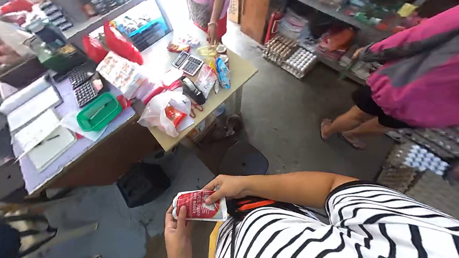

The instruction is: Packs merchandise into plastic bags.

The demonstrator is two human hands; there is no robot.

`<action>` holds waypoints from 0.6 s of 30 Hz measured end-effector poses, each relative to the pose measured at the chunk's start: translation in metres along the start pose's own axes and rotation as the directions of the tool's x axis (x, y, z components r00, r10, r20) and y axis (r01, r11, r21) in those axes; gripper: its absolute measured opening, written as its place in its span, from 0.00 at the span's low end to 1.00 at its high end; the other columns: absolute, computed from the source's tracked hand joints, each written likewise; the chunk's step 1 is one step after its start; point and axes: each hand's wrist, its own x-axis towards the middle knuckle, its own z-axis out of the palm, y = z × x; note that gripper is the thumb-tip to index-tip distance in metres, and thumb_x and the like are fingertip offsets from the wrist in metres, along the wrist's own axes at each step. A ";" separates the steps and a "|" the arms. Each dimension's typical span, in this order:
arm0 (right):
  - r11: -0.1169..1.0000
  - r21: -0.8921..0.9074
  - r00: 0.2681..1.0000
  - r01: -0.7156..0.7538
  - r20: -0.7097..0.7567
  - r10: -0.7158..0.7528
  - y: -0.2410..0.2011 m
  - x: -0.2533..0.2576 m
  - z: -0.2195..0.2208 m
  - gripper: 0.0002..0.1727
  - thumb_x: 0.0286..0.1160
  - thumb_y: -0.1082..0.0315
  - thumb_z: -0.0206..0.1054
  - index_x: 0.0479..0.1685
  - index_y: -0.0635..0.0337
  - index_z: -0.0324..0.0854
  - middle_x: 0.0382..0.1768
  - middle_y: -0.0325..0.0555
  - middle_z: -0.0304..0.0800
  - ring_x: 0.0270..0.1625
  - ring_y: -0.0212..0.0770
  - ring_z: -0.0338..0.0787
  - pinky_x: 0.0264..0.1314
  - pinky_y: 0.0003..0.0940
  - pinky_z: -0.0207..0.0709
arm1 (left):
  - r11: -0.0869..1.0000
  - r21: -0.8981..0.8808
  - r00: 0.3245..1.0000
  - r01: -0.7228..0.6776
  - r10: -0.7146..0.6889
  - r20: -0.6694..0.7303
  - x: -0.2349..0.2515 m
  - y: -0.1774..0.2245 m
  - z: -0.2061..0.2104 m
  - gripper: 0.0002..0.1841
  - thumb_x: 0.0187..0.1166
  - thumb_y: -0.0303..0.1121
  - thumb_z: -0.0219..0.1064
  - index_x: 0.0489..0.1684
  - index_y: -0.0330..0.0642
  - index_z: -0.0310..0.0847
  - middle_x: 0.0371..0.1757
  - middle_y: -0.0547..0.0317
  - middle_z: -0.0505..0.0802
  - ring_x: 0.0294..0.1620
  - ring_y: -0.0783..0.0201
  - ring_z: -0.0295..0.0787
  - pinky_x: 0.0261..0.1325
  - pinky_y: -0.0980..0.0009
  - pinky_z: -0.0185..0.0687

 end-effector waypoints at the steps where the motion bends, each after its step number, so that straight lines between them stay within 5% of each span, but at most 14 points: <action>1: 0.999 0.039 0.999 0.018 -0.033 -0.017 0.000 0.011 0.007 0.18 0.83 0.72 0.66 0.70 0.65 0.78 0.50 0.46 0.92 0.47 0.35 0.93 0.55 0.37 0.89 | 1.000 0.030 0.999 0.002 -0.004 0.047 0.015 0.009 -0.013 0.26 0.88 0.36 0.59 0.82 0.36 0.60 0.56 0.51 0.91 0.49 0.62 0.95 0.51 0.63 0.94; 7: 0.980 0.115 0.935 0.159 -0.337 -0.112 -0.004 0.058 0.034 0.23 0.82 0.72 0.66 0.76 0.67 0.75 0.55 0.50 0.92 0.52 0.39 0.93 0.60 0.39 0.89 | 0.983 0.183 0.961 0.015 -0.065 0.268 0.091 0.045 -0.064 0.25 0.93 0.40 0.51 0.84 0.35 0.62 0.64 0.44 0.88 0.52 0.52 0.94 0.55 0.55 0.94; 10: 0.975 0.088 0.861 0.205 -0.490 -0.137 -0.015 0.062 0.026 0.24 0.83 0.71 0.65 0.77 0.67 0.75 0.57 0.52 0.92 0.55 0.41 0.93 0.62 0.41 0.88 | 0.939 0.332 0.933 -0.086 -0.040 0.358 0.135 0.049 -0.071 0.25 0.91 0.43 0.56 0.81 0.40 0.71 0.74 0.44 0.84 0.64 0.52 0.89 0.62 0.54 0.89; 13: 0.961 0.071 0.734 0.267 -0.661 -0.155 -0.022 0.061 0.006 0.23 0.83 0.72 0.66 0.76 0.69 0.76 0.56 0.55 0.92 0.54 0.44 0.94 0.61 0.42 0.89 | 0.819 0.515 0.895 -0.253 -0.004 0.447 0.184 0.046 -0.061 0.26 0.85 0.49 0.62 0.79 0.48 0.77 0.76 0.41 0.81 0.74 0.48 0.81 0.70 0.53 0.83; 18: 0.953 -0.112 0.485 0.281 -0.841 -0.242 -0.030 0.070 -0.038 0.23 0.81 0.72 0.69 0.75 0.66 0.78 0.56 0.54 0.93 0.52 0.44 0.95 0.58 0.42 0.91 | 0.617 0.699 0.859 -0.360 -0.074 0.507 0.243 0.056 -0.007 0.25 0.84 0.48 0.66 0.81 0.63 0.76 0.77 0.35 0.76 0.73 0.39 0.77 0.69 0.42 0.78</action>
